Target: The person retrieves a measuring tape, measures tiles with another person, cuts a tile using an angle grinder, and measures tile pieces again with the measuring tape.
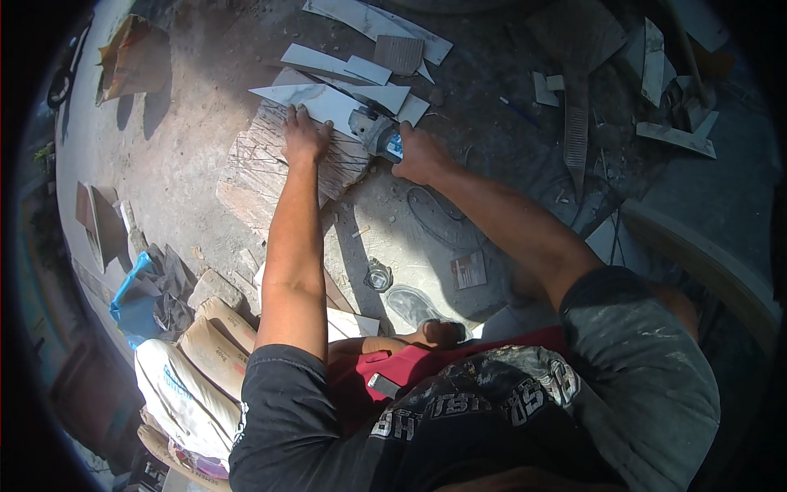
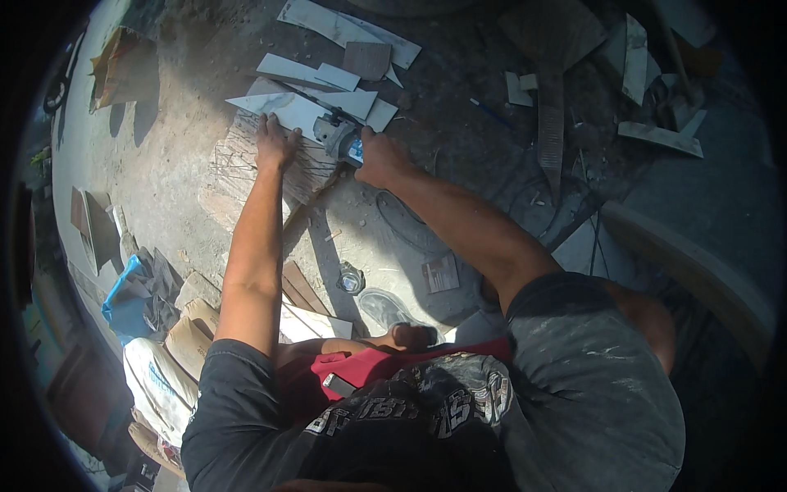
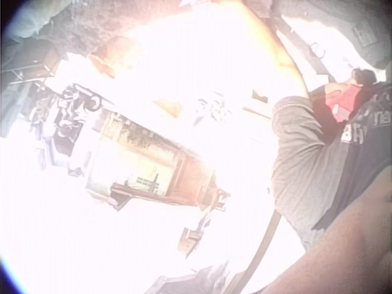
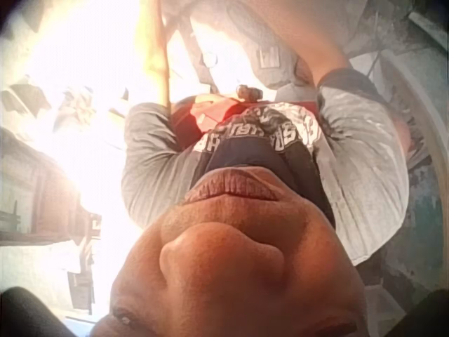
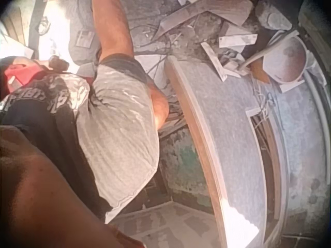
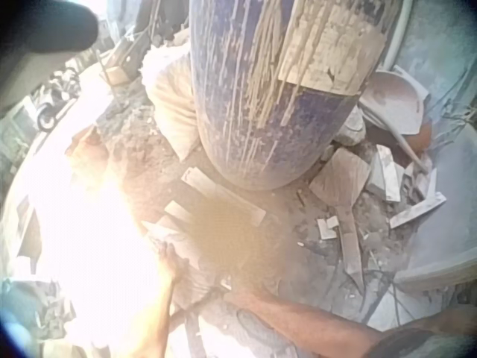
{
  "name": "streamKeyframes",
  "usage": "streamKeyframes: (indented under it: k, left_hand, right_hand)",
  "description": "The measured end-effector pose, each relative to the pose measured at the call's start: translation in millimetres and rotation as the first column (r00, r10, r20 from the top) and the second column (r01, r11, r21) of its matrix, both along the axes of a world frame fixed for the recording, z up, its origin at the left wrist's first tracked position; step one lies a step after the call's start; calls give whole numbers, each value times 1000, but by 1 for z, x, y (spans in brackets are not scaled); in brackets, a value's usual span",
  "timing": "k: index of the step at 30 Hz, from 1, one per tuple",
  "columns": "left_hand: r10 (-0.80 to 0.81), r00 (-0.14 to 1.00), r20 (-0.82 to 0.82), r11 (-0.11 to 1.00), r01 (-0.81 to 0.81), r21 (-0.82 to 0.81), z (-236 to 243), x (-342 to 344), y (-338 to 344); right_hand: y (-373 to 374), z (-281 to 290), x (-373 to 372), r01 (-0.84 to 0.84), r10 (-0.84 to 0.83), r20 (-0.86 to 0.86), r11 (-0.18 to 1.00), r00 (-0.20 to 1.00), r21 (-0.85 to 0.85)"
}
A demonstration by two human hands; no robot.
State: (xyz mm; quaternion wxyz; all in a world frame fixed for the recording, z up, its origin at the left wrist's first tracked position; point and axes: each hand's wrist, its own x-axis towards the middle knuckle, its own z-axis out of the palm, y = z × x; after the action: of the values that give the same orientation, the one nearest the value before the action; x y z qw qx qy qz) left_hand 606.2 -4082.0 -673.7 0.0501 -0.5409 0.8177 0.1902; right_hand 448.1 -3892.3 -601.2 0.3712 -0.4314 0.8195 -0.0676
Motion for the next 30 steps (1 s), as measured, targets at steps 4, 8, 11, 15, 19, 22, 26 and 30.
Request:
streamKeyframes:
  k: [4,8,11,15,19,22,26,30]
  left_hand:
    - [-20,1000,-13,999,20,-25,-6,5,-3]
    - [-31,1000,-3,1000,31,-3,-5,5,-3]
    - [-42,999,-22,999,42,-17,-6,4,-4]
    - [-59,998,-13,998,58,-27,-9,5,-5]
    - [-70,997,-24,997,69,-34,-10,5,-5]
    - [-68,997,-21,997,67,-40,-10,5,-5]
    - [-63,998,-8,997,62,-47,-7,5,-4]
    - [-56,998,-2,998,56,-36,-5,5,-3]
  right_hand:
    - [1,2,1,14,-14,-2,1000,1000,-5]
    - [5,2,1,26,-26,44,1000,999,-12]
    - [7,-1,1,40,-39,50,999,998,-30]
    - [10,-4,1,46,-44,45,998,998,-45]
    - [12,-3,1,51,-49,56,998,997,-41]
    - [14,-5,1,37,-35,35,998,999,-46]
    - [18,-5,4,46,-45,21,996,999,-71]
    - [17,-5,5,56,-55,20,996,998,-69]
